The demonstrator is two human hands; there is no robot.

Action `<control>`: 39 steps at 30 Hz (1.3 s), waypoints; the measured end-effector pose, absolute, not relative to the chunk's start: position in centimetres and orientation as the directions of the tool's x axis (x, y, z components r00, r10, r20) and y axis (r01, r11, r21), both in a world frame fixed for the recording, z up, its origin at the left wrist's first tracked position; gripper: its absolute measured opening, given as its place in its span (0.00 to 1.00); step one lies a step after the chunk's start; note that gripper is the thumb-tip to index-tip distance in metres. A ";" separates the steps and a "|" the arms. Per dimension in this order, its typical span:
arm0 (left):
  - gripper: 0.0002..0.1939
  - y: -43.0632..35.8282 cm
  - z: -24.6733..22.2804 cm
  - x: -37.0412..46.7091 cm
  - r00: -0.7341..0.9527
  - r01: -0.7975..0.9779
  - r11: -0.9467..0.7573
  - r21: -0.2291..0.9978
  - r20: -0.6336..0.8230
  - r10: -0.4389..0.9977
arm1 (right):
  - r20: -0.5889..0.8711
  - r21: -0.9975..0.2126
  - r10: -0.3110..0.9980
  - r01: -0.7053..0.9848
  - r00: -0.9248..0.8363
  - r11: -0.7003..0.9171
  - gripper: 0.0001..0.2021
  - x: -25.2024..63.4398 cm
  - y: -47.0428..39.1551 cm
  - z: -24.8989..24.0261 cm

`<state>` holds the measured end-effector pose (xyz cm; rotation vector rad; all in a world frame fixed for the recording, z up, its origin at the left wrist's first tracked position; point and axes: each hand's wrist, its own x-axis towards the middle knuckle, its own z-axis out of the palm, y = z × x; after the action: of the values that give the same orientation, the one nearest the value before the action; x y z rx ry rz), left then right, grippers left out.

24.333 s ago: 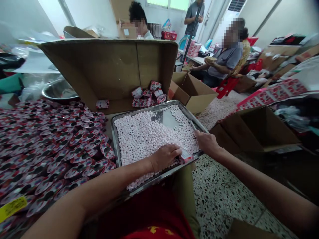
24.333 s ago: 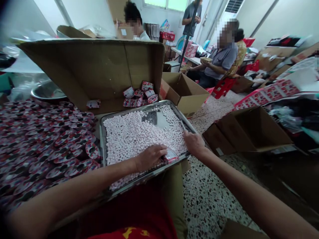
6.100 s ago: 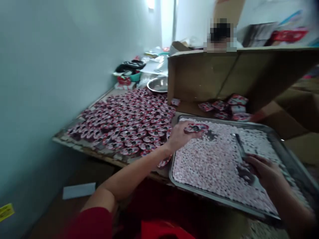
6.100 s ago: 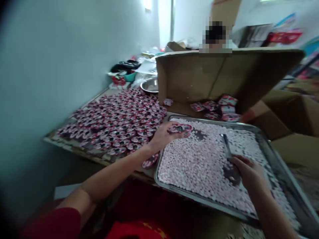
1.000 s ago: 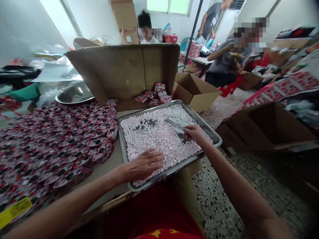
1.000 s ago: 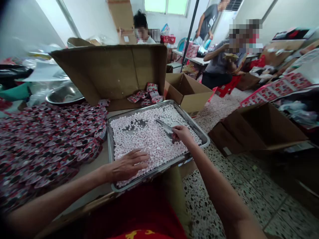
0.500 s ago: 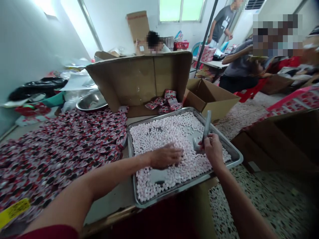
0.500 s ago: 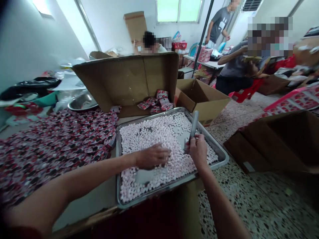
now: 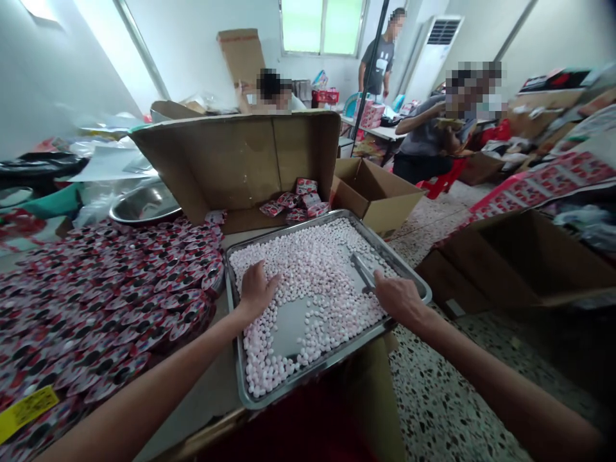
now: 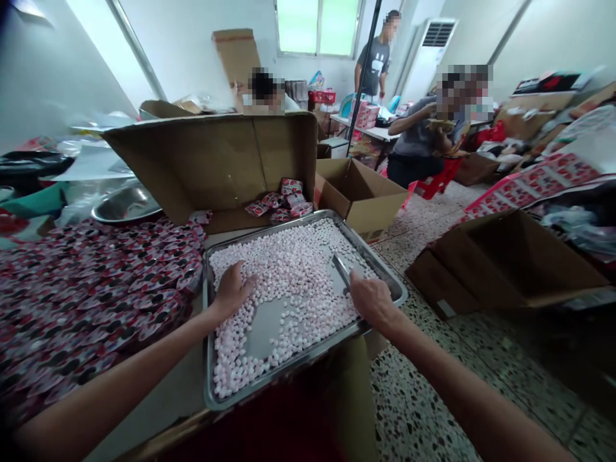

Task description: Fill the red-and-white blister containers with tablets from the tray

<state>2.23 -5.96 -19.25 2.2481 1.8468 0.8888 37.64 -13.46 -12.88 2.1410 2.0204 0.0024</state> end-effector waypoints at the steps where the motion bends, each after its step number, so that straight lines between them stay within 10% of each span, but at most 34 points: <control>1: 0.26 -5.8 -19.7 3.5 0.044 0.868 -0.218 0.446 0.370 0.928 | -0.172 0.157 0.984 0.988 0.040 -0.013 0.12 37.2 -13.7 -13.0; 7: 0.25 -4.9 -20.4 13.6 -0.144 0.738 -0.199 0.645 0.439 0.887 | -0.227 -0.001 0.972 0.998 -0.057 0.058 0.13 31.2 -11.9 -14.4; 12: 0.28 -5.3 -19.2 16.8 0.092 0.591 -0.365 0.719 0.390 0.916 | -0.175 -0.288 0.982 0.958 -0.064 0.011 0.12 28.8 -10.3 -15.7; 19: 0.25 8.7 -11.0 10.0 0.248 0.819 -0.417 0.395 0.412 0.877 | -0.228 -0.790 0.967 0.602 -0.111 -0.117 0.03 30.4 -9.7 -17.1; 24: 0.35 21.3 -10.3 9.5 0.468 0.798 -0.548 0.253 0.313 0.826 | -0.268 -0.868 0.956 0.461 -0.123 -0.184 0.02 30.0 -9.6 -16.2; 28: 0.23 23.7 -11.6 9.7 0.442 0.795 -0.530 0.295 0.316 0.840 | -0.303 -0.893 0.945 0.382 -0.126 -0.236 0.03 29.9 -9.4 -15.4; 34: 0.23 15.3 -9.1 4.4 0.287 0.771 -0.497 0.399 0.479 0.829 | -0.283 -0.918 0.940 0.339 -0.193 -0.207 0.06 30.4 -9.7 -13.9; 39: 0.22 3.3 -8.6 1.5 0.268 0.647 -0.431 0.629 0.342 0.901 | -0.285 -0.930 0.903 0.320 -0.322 -0.179 0.14 30.9 -10.8 -9.8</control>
<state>1.53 3.28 -8.55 2.1801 1.4072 0.9601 30.88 -10.78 -9.76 1.9787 2.2236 -2.1375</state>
